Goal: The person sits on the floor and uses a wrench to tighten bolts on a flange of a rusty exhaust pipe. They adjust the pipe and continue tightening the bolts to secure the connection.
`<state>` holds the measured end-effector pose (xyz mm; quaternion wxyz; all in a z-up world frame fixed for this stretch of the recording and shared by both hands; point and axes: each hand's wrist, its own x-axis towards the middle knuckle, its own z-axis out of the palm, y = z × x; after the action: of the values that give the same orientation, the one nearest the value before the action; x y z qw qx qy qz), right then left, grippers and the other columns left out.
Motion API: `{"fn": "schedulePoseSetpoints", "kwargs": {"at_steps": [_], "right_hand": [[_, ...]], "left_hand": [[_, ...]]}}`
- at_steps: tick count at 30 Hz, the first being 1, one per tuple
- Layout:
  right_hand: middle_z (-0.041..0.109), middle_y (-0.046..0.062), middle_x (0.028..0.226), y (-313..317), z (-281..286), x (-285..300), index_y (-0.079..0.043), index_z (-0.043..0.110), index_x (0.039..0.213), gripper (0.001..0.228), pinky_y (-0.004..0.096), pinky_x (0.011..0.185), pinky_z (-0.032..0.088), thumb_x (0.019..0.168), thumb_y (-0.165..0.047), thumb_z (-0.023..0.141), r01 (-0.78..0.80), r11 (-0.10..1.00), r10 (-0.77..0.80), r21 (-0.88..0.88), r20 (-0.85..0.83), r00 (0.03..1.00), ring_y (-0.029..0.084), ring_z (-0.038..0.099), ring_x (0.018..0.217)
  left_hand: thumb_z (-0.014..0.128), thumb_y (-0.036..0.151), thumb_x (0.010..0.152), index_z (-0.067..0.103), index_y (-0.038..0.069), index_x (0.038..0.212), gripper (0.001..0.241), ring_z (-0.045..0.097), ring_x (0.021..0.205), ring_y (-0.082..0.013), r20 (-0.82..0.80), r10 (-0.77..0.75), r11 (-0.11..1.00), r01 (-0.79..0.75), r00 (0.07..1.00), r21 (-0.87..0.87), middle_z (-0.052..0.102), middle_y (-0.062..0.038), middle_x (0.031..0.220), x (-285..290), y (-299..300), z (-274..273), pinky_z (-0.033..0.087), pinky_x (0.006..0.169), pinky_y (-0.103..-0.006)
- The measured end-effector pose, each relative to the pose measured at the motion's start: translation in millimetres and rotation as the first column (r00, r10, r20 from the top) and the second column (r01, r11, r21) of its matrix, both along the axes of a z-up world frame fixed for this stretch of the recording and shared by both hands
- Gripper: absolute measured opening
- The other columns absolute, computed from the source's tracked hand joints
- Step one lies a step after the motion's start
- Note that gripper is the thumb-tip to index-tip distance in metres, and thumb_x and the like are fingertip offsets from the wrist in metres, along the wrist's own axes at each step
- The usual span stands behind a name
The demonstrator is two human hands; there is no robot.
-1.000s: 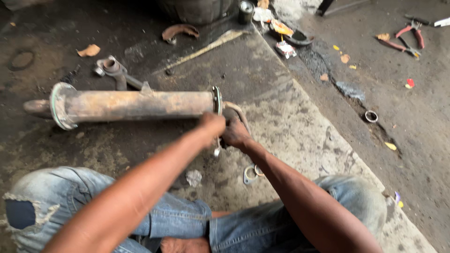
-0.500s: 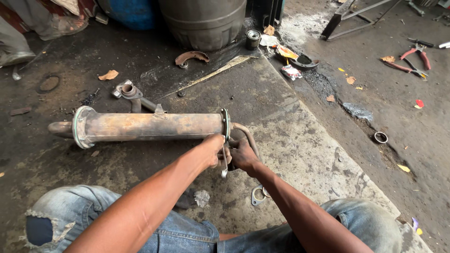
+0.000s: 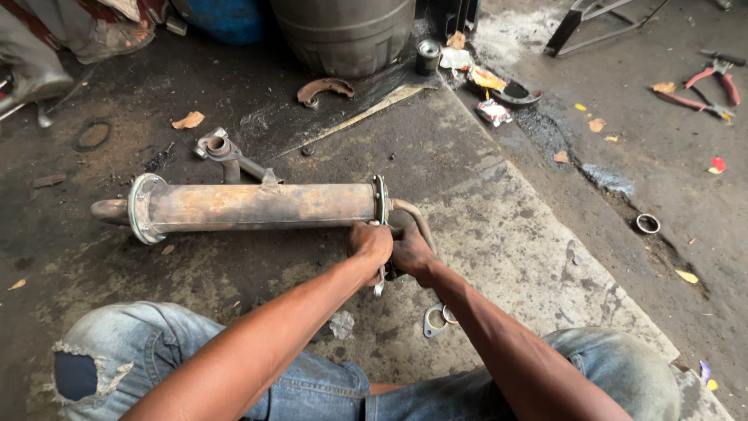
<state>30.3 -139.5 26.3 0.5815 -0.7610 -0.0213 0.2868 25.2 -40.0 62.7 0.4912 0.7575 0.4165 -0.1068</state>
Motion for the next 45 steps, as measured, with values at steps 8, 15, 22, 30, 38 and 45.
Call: {"fn": "schedulePoseSetpoints", "kwargs": {"at_steps": [8, 15, 22, 30, 38, 45], "right_hand": [[0.071, 0.012, 0.082, -2, 19, -4, 0.001, 0.064, 0.108, 0.026, 0.036, 0.049, 0.053, 0.093, -0.019, 0.067, 0.080, 0.997, -0.079, 0.010, -0.081, 0.994, 0.019, 0.067, 0.063], [0.073, 0.009, 0.085, 2, 4, 2, 0.005, 0.069, 0.109, 0.026, 0.033, 0.054, 0.054, 0.091, -0.014, 0.068, 0.079, 0.994, -0.076, 0.070, -0.035, 0.996, 0.015, 0.066, 0.068], [0.070, 0.012, 0.084, 3, 10, -6, 0.005, 0.069, 0.103, 0.020, 0.034, 0.056, 0.058, 0.091, -0.005, 0.058, 0.097, 0.995, -0.097, -0.001, 0.006, 0.995, 0.018, 0.068, 0.069], [0.071, 0.013, 0.080, 7, 29, -15, 0.006, 0.072, 0.097, 0.022, 0.035, 0.056, 0.056, 0.094, -0.004, 0.053, 0.055, 0.998, -0.055, 0.008, -0.024, 0.998, 0.019, 0.066, 0.066], [0.077, 0.022, 0.096, 6, 9, 3, 0.006, 0.069, 0.115, 0.030, 0.037, 0.068, 0.060, 0.093, -0.008, 0.054, 0.058, 0.984, -0.026, -0.168, 0.186, 0.982, 0.024, 0.075, 0.080], [0.074, 0.024, 0.110, 7, 11, -7, 0.000, 0.063, 0.132, 0.041, 0.035, 0.078, 0.063, 0.094, -0.012, 0.054, 0.047, 0.972, -0.017, -0.228, 0.134, 0.991, 0.026, 0.077, 0.089]], "left_hand": [[0.059, 0.024, 0.092, 0.066, -0.004, 0.111, 0.035, 0.068, 0.100, -0.0452, 0.119, -0.173, 0.962, 0.143, 0.978, 0.232, 0.069, -0.031, 0.114, -9, 7, -18, 0.056, 0.084, -0.0520], [0.047, 0.034, 0.103, 0.071, 0.001, 0.095, 0.042, 0.068, 0.092, -0.0462, 0.255, -0.224, 0.950, 0.152, 0.941, 0.273, 0.071, -0.026, 0.096, -29, 7, -19, 0.052, 0.077, -0.0545], [0.038, 0.034, 0.108, 0.068, 0.001, 0.097, 0.046, 0.067, 0.084, -0.0468, 0.563, -0.341, 0.927, 0.170, 0.753, 0.334, 0.071, -0.025, 0.091, -51, 16, -46, 0.051, 0.072, -0.0530], [0.034, 0.032, 0.109, 0.053, 0.004, 0.121, 0.035, 0.070, 0.071, -0.0442, 0.335, -0.490, 0.866, 0.407, 0.805, 0.289, 0.070, -0.026, 0.080, -57, 28, -64, 0.051, 0.063, -0.0551], [0.055, 0.016, 0.097, 0.037, 0.001, 0.129, 0.040, 0.067, 0.070, -0.0493, 0.538, -0.595, 0.801, 0.387, 0.597, 0.456, 0.067, -0.027, 0.080, -39, 34, -130, 0.049, 0.058, -0.0580], [0.054, 0.016, 0.101, 0.040, 0.003, 0.125, 0.031, 0.063, 0.072, -0.0529, 0.563, -0.569, 0.814, 0.316, 0.599, 0.487, 0.066, -0.028, 0.083, -48, 26, -102, 0.046, 0.058, -0.0596]]}}
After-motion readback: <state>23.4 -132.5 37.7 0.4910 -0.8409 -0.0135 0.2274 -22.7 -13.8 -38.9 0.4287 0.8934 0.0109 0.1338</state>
